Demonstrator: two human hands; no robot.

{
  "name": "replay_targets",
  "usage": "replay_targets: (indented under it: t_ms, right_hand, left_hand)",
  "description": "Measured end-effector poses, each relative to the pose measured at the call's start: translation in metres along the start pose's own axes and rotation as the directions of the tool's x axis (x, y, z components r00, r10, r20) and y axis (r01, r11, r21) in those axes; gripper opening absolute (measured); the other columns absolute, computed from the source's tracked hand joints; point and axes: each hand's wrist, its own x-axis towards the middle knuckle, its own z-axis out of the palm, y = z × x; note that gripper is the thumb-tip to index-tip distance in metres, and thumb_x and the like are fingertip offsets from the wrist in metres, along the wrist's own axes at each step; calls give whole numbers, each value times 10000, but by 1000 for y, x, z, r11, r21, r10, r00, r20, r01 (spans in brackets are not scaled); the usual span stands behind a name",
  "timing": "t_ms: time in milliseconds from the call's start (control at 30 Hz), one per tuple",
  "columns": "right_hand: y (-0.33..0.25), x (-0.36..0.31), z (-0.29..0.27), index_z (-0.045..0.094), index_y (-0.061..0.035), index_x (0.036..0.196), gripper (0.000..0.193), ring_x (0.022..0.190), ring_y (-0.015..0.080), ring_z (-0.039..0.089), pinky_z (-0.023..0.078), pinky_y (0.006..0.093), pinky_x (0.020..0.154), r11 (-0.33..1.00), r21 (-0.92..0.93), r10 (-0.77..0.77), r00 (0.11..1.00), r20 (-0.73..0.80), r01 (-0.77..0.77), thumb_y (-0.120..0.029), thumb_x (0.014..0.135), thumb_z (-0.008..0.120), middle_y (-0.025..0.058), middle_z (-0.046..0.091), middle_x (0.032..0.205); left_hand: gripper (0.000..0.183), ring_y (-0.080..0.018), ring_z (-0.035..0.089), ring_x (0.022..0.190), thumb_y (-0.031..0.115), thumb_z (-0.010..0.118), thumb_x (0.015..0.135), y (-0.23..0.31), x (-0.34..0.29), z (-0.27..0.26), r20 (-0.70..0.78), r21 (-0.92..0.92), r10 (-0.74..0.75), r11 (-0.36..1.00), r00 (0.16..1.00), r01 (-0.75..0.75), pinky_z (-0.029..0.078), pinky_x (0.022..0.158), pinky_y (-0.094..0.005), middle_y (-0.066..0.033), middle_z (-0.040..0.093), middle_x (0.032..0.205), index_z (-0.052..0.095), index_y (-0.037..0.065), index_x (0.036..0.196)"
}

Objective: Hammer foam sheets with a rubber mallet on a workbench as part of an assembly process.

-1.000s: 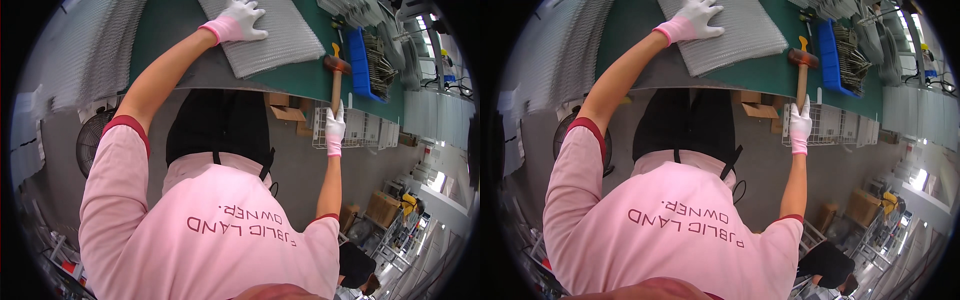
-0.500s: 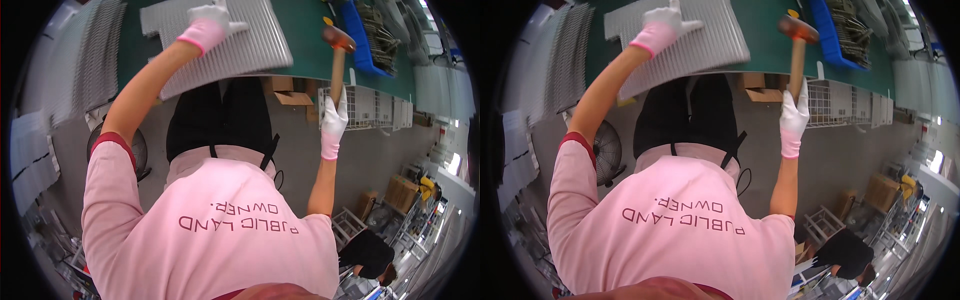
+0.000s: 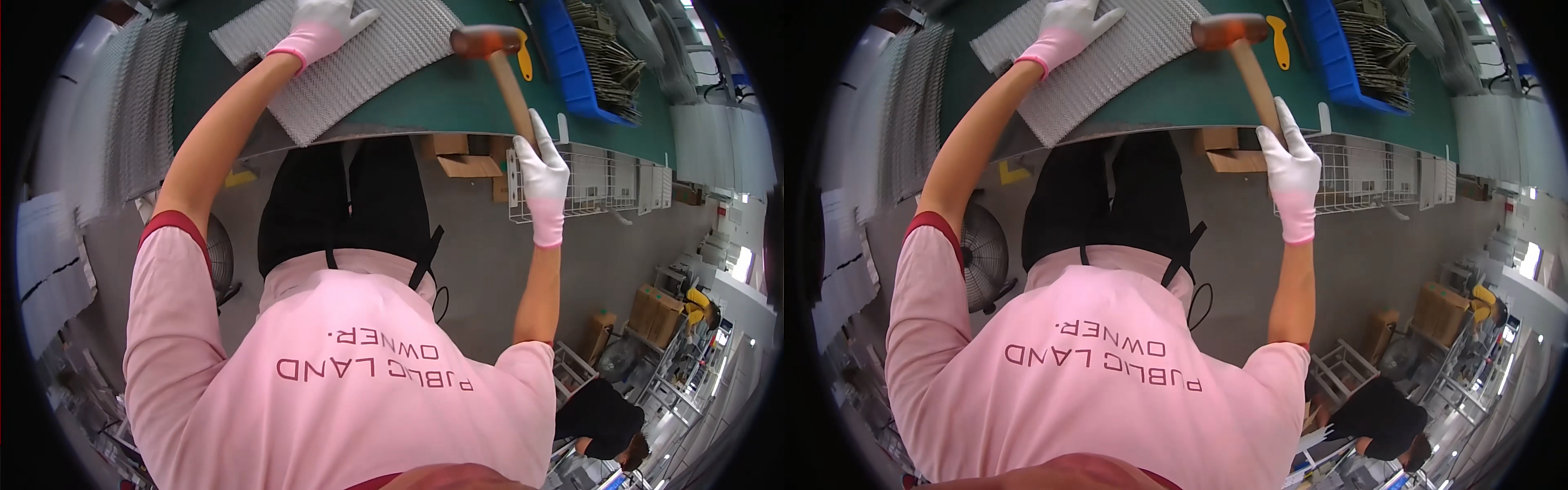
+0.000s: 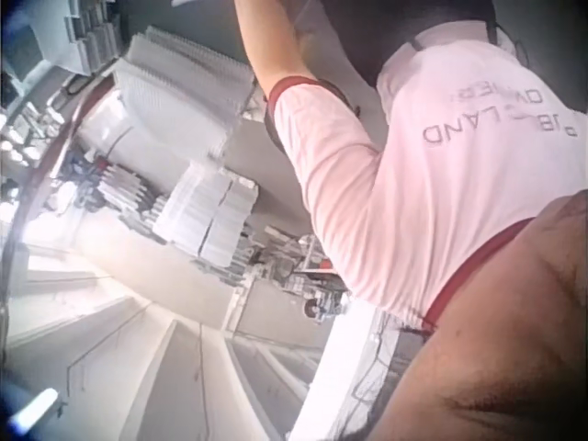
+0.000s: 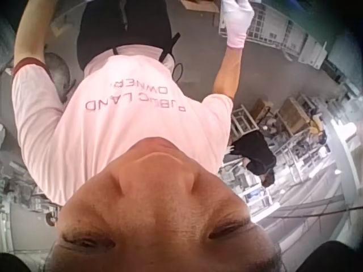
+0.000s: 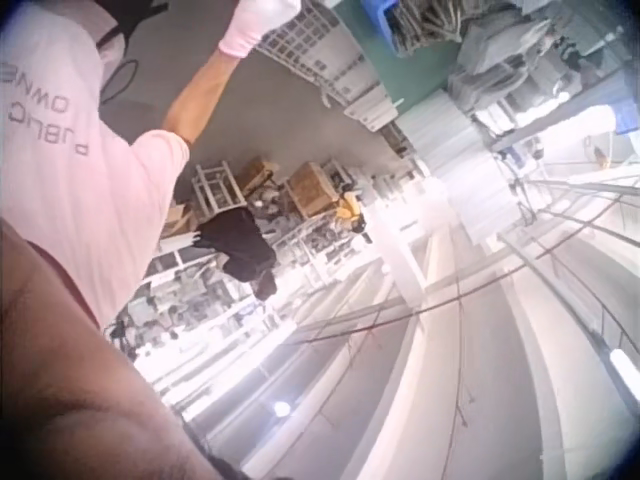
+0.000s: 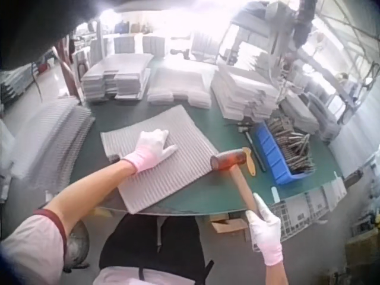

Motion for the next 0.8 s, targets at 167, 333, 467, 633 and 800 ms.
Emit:
replay_targets:
  t_ms: [167,333,467,633,800]
  right_hand:
    - [9,-35,9,578,-209,1509,593,718,102,635,549,272,730,865,-449,-108,957,269,223,-98,947,730,104,745,974]
    - [-11,-64,27,564,-169,1517,643,684,91,642,574,303,716,950,-224,-195,973,122,218,-57,910,743,168,746,934]
    - [-25,-81,44,537,-169,1537,694,647,154,630,559,298,709,853,-503,332,888,316,-140,-80,889,770,174,743,910]
    - [-29,-115,56,537,-74,1522,683,661,153,662,555,288,669,941,-279,-121,958,258,194,12,878,747,152,766,1128]
    - [7,-135,65,579,-153,1496,677,742,328,718,588,343,737,847,-392,-200,898,392,360,-92,855,787,188,744,1086]
  left_hand:
    - [530,-384,690,974,492,653,923,1,-2,-3,9,-15,-35,999,999,35,526,866,-492,-208,705,1011,684,-1,1116]
    - [485,-379,689,963,471,656,920,4,-3,-8,5,-52,-27,998,1000,27,523,860,-491,-206,705,993,687,10,1067]
    - [458,-380,689,964,463,658,921,2,-3,-10,-28,-80,-28,996,999,26,522,854,-492,-206,702,986,681,18,1027]
    - [445,-386,689,963,445,667,918,2,-6,0,0,-87,-50,995,999,50,523,862,-487,-212,698,1003,684,18,1044]
    - [342,-390,670,1020,301,711,875,-28,-5,2,-94,-381,37,922,995,-70,519,909,-490,-210,686,1042,691,28,1078]
